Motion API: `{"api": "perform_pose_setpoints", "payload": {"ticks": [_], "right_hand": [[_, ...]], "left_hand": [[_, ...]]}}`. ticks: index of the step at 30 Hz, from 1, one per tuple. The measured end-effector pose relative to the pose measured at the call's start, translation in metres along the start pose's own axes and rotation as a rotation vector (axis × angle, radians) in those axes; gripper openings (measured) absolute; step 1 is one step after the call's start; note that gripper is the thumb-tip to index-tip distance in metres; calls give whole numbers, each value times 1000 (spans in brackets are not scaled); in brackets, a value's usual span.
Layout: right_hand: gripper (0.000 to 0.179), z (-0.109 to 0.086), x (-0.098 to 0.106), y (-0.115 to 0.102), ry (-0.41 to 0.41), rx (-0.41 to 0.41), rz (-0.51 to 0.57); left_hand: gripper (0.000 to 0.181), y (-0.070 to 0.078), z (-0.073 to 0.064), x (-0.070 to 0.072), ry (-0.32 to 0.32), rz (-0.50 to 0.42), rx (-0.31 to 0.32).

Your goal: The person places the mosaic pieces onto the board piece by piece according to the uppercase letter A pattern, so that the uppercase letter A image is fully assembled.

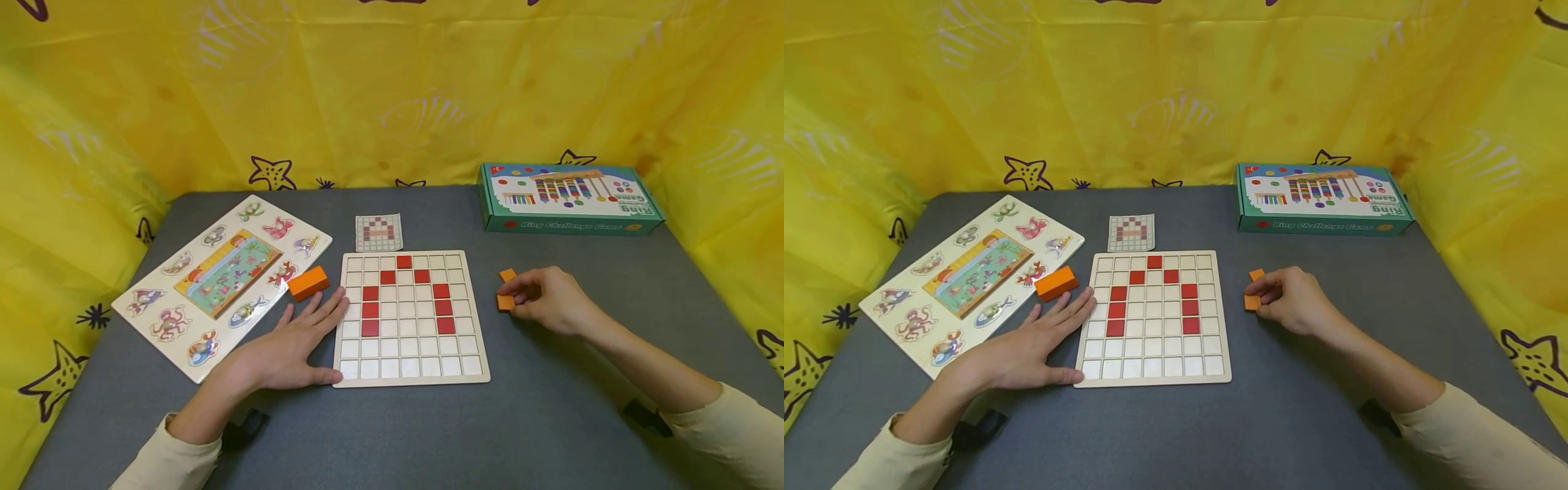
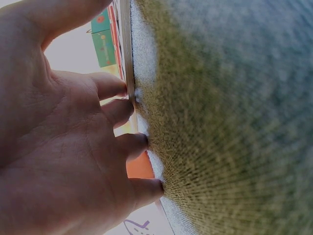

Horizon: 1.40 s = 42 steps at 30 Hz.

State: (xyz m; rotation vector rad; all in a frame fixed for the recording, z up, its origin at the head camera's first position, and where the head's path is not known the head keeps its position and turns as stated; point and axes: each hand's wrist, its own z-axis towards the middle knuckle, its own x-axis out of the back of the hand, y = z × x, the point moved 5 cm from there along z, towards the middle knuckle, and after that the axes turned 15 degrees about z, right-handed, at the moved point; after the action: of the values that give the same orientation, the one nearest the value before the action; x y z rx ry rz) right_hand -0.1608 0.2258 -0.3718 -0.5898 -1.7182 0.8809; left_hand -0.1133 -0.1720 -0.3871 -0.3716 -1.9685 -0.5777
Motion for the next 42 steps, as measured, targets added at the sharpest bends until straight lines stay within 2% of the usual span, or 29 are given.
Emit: {"api": "perform_pose_setpoints", "payload": {"ticks": [16, 30, 42], "right_hand": [[28, 11, -9, -18, -24, 36, 43], [28, 23, -30, -35, -64, 74, 112], [28, 34, -52, -51, -111, 60, 121]], "left_hand": [[112, 1, -1, 1, 6, 2, -2], [113, 0, 1, -1, -7, 5, 4], [113, 0, 0, 0, -9, 13, 6]]}}
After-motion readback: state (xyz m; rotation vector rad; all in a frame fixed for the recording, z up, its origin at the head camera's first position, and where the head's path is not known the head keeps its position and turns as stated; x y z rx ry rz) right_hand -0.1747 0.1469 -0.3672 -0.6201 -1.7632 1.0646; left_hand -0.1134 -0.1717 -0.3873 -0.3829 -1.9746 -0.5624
